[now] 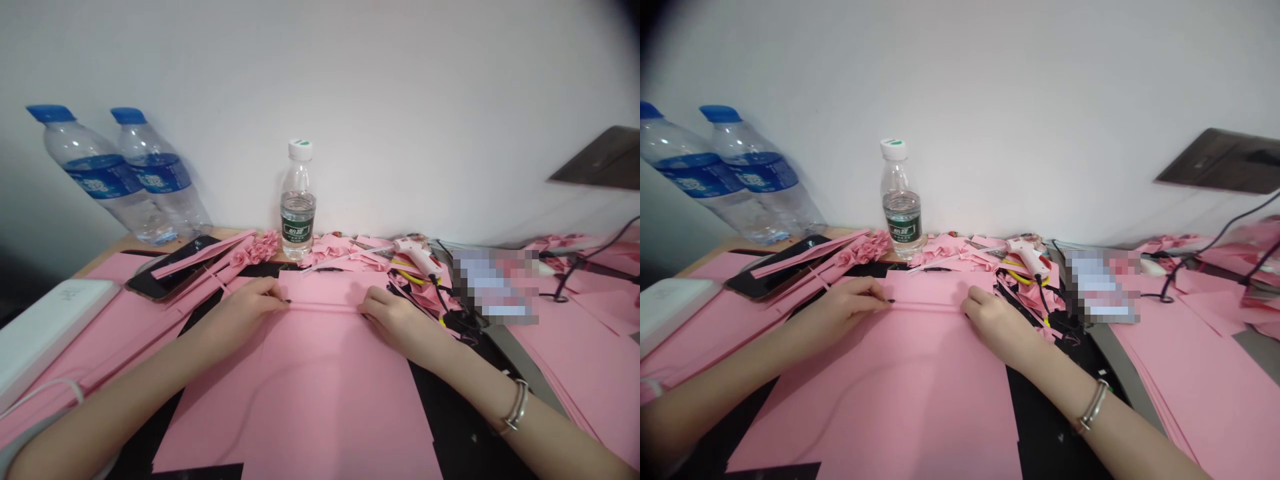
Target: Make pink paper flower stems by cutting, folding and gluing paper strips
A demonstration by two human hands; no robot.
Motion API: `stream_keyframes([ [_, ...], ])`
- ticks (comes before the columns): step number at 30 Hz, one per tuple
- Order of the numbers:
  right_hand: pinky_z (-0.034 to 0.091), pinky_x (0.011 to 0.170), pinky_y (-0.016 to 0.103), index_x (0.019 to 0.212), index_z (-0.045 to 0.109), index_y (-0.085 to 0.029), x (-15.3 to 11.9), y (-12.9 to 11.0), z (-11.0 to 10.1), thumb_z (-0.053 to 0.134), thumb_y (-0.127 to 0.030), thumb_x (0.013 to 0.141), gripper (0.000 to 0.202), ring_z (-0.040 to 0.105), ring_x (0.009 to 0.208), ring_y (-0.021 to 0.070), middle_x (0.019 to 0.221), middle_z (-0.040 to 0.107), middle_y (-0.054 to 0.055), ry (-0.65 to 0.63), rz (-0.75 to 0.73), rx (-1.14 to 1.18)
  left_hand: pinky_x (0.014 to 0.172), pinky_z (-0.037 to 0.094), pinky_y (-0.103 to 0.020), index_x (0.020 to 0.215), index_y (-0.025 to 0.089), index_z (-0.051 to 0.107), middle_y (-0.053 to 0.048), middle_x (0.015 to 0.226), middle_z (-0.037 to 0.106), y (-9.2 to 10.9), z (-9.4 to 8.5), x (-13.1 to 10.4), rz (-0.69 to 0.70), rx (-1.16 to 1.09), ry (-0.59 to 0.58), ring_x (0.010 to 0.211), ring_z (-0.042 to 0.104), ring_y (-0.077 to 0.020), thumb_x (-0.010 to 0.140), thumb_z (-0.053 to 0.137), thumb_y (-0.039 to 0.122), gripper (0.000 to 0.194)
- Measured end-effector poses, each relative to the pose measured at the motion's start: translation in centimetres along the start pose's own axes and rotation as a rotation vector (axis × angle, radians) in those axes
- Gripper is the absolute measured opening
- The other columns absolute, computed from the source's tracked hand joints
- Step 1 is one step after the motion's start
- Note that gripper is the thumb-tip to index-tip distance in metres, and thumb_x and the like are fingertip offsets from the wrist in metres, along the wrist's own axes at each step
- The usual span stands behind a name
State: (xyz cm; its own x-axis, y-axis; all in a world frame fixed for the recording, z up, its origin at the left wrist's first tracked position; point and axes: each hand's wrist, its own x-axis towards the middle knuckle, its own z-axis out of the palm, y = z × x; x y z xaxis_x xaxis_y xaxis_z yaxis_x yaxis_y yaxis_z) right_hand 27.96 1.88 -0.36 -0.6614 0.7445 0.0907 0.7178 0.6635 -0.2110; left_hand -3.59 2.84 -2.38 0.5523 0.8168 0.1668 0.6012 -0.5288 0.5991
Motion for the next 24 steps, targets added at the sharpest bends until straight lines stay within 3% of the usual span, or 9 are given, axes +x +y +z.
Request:
stream_keyframes([
  [3, 0.047, 0.069, 0.028, 0.085, 0.063, -0.017, 0.1, 0.2, -0.1, 0.043, 0.001, 0.089, 0.027, 0.059, 0.074, 0.0169, 0.087, 0.057, 0.006, 0.026, 0.020, 0.098, 0.091, 0.049, -0.034, 0.097, 0.026, 0.076, -0.005, 0.110, 0.066, -0.1, 0.0, -0.4, 0.071, 0.095, -0.001, 0.102, 0.060, -0.0197, 0.095, 0.045, 0.018, 0.032],
  [7, 0.044, 0.066, 0.028, 0.081, 0.058, -0.017, 0.3, 0.5, 0.0, 0.049, 0.001, 0.081, 0.020, 0.056, 0.072, 0.0161, 0.084, 0.056, 0.004, 0.063, 0.073, 0.193, 0.092, 0.050, -0.038, 0.102, 0.024, 0.076, -0.007, 0.108, 0.068, 1.4, 0.1, -1.2, 0.000, 0.157, -0.020, 0.103, 0.061, -0.0232, 0.092, 0.059, 0.029, 0.020],
  [9, 0.043, 0.061, 0.026, 0.087, 0.058, -0.017, 0.1, 0.6, -0.3, 0.054, -0.001, 0.078, 0.018, 0.054, 0.066, 0.0143, 0.078, 0.056, 0.001, 0.043, 0.165, 0.302, 0.092, 0.051, -0.042, 0.106, 0.023, 0.074, -0.008, 0.109, 0.068, 2.4, 0.2, -1.7, -0.054, 0.201, -0.009, 0.103, 0.061, -0.0265, 0.087, 0.066, 0.036, 0.025],
  [13, 0.042, 0.052, 0.023, 0.097, 0.057, -0.017, -0.3, 0.6, -0.8, 0.056, -0.011, 0.082, 0.016, 0.055, 0.057, 0.0127, 0.066, 0.055, -0.004, -0.062, 0.348, 0.556, 0.092, 0.051, -0.041, 0.098, 0.021, 0.074, -0.008, 0.106, 0.067, 3.3, 0.9, -2.4, -0.032, 0.192, 0.007, 0.103, 0.061, -0.0250, 0.093, 0.058, 0.027, 0.018],
  [19, 0.043, 0.062, 0.026, 0.071, 0.057, -0.018, -0.6, 0.8, -0.6, 0.052, 0.000, 0.078, 0.020, 0.057, 0.068, 0.0143, 0.078, 0.057, 0.002, 0.041, 0.261, 0.377, 0.092, 0.052, -0.039, 0.097, 0.018, 0.072, -0.009, 0.106, 0.067, 3.3, 1.4, -2.5, 0.005, 0.198, 0.009, 0.101, 0.063, -0.0236, 0.097, 0.051, 0.024, 0.022],
  [24, 0.043, 0.065, 0.026, 0.069, 0.057, -0.018, -0.6, 1.1, -0.8, 0.055, 0.000, 0.080, 0.021, 0.056, 0.072, 0.0152, 0.081, 0.057, 0.003, 0.019, 0.184, 0.228, 0.091, 0.053, -0.041, 0.098, 0.016, 0.074, -0.011, 0.103, 0.069, 3.5, 1.4, -2.6, 0.063, 0.295, 0.026, 0.097, 0.064, -0.0252, 0.098, 0.045, 0.020, 0.029],
])
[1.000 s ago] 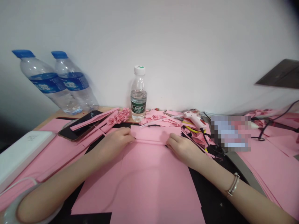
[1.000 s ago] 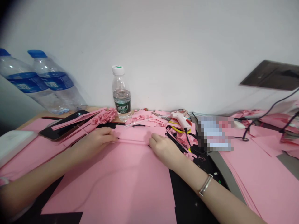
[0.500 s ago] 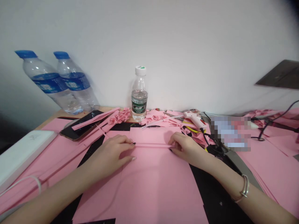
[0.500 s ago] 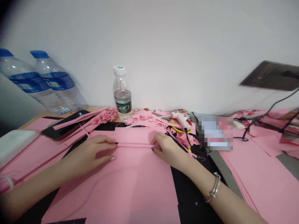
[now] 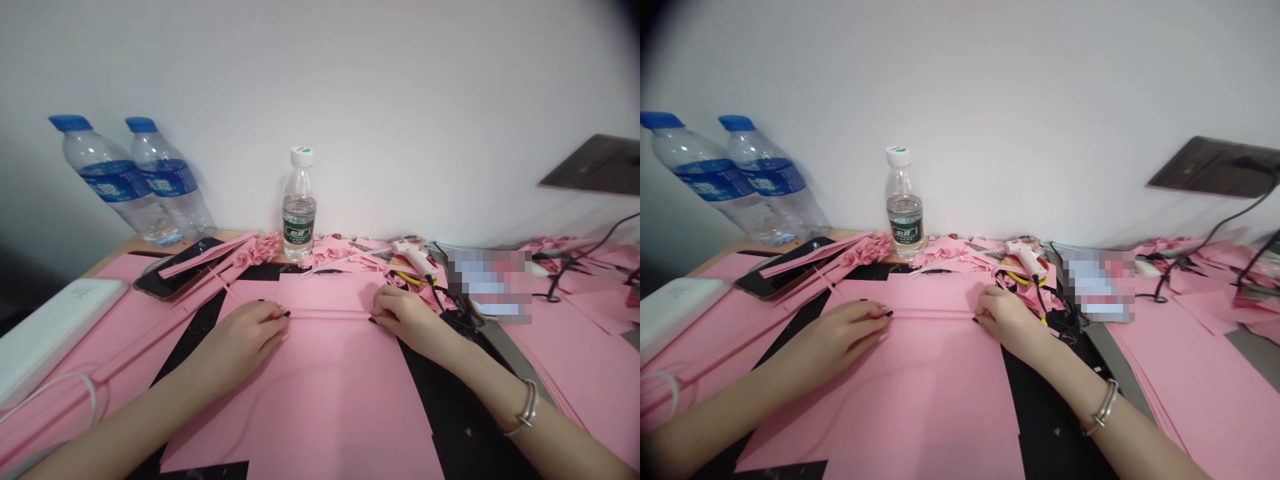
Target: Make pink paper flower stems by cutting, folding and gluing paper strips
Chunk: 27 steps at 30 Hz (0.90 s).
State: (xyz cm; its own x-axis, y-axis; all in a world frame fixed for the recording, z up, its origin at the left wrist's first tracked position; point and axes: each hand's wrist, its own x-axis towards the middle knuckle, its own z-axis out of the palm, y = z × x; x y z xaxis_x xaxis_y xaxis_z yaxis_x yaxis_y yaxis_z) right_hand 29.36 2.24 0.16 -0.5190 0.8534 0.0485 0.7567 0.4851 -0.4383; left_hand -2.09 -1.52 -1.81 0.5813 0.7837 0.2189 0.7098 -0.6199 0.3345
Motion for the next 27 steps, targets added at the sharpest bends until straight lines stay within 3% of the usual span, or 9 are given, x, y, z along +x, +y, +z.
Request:
stream_keyframes([
  [6, 0.041, 0.062, 0.026, 0.071, 0.054, -0.018, -0.2, 0.1, 0.1, 0.054, 0.000, 0.082, 0.021, 0.054, 0.068, 0.0151, 0.078, 0.055, 0.002, -0.018, -0.026, -0.069, 0.090, 0.052, -0.035, 0.096, 0.021, 0.074, -0.007, 0.105, 0.069, -1.5, -0.3, 0.5, -0.008, -0.102, -0.005, 0.100, 0.064, -0.0203, 0.093, 0.039, 0.007, 0.037],
  [10, 0.044, 0.067, 0.029, 0.074, 0.051, -0.019, -0.8, 0.0, 0.6, 0.049, -0.001, 0.085, 0.021, 0.055, 0.073, 0.0174, 0.082, 0.055, 0.005, 0.005, -0.028, -0.095, 0.088, 0.052, -0.029, 0.084, 0.021, 0.073, -0.004, 0.102, 0.072, -3.1, -0.3, 1.4, 0.020, -0.315, -0.025, 0.097, 0.067, -0.0163, 0.089, 0.045, 0.006, 0.032],
  [15, 0.045, 0.067, 0.027, 0.074, 0.049, -0.020, -1.1, 0.1, 0.3, 0.049, -0.001, 0.087, 0.022, 0.055, 0.073, 0.0162, 0.082, 0.057, 0.003, 0.010, -0.042, -0.020, 0.085, 0.053, -0.030, 0.079, 0.022, 0.073, -0.002, 0.090, 0.076, -3.3, -0.3, 1.6, -0.056, -0.336, 0.006, 0.092, 0.069, -0.0174, 0.087, 0.051, 0.009, 0.027],
  [20, 0.043, 0.063, 0.026, 0.068, 0.045, -0.021, -1.0, 0.3, 0.4, 0.055, 0.001, 0.081, 0.027, 0.053, 0.069, 0.0153, 0.077, 0.056, 0.001, 0.045, -0.029, 0.016, 0.085, 0.055, -0.033, 0.090, 0.023, 0.075, -0.003, 0.096, 0.076, -2.3, -0.3, 0.6, -0.057, -0.228, 0.065, 0.093, 0.069, -0.0191, 0.091, 0.047, 0.014, 0.029],
  [24, 0.044, 0.063, 0.027, 0.069, 0.046, -0.021, -1.3, -0.2, 0.7, 0.052, 0.002, 0.081, 0.026, 0.054, 0.070, 0.0160, 0.081, 0.056, 0.003, 0.053, -0.036, -0.062, 0.087, 0.056, -0.032, 0.110, 0.025, 0.071, -0.002, 0.111, 0.075, -2.2, -0.1, -0.7, -0.049, -0.173, -0.002, 0.098, 0.070, -0.0190, 0.093, 0.041, 0.012, 0.037],
  [27, 0.045, 0.063, 0.027, 0.072, 0.048, -0.020, -1.7, -0.8, 0.6, 0.049, -0.001, 0.085, 0.024, 0.057, 0.070, 0.0162, 0.083, 0.056, 0.004, 0.019, 0.011, -0.126, 0.089, 0.055, -0.031, 0.113, 0.027, 0.070, -0.001, 0.113, 0.074, -2.5, -0.2, -1.2, -0.062, -0.181, -0.051, 0.101, 0.070, -0.0190, 0.095, 0.043, 0.017, 0.034],
])
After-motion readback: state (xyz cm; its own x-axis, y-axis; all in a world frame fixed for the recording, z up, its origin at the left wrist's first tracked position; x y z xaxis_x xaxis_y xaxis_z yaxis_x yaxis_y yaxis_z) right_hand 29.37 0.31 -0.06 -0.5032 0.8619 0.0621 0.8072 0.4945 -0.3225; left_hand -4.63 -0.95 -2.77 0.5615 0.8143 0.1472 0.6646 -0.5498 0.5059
